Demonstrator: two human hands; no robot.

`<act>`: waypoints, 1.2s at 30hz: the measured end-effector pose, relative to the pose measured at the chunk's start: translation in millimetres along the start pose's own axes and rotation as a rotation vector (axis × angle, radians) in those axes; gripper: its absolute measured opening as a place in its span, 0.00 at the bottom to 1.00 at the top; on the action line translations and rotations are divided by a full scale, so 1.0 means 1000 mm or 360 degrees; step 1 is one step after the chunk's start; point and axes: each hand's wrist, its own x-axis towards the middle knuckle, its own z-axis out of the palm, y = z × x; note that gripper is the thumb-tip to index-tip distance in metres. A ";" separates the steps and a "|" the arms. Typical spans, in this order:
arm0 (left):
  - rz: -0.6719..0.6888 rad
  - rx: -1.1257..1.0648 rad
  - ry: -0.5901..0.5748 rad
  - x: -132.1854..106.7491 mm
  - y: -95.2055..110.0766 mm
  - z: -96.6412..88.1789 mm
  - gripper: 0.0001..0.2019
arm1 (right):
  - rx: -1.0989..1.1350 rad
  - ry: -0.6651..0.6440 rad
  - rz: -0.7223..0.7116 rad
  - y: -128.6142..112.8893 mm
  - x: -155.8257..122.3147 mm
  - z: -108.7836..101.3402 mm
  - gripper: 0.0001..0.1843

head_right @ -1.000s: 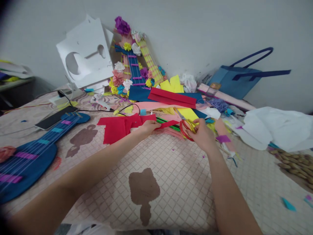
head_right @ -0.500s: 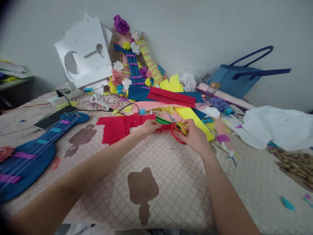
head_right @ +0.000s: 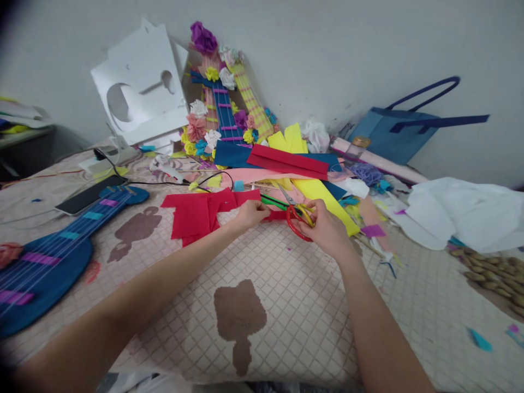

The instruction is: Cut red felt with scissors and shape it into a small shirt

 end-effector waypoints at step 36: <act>0.0007 0.0237 0.0002 0.002 0.000 0.000 0.05 | -0.0096 0.0244 -0.0610 0.009 0.033 0.012 0.15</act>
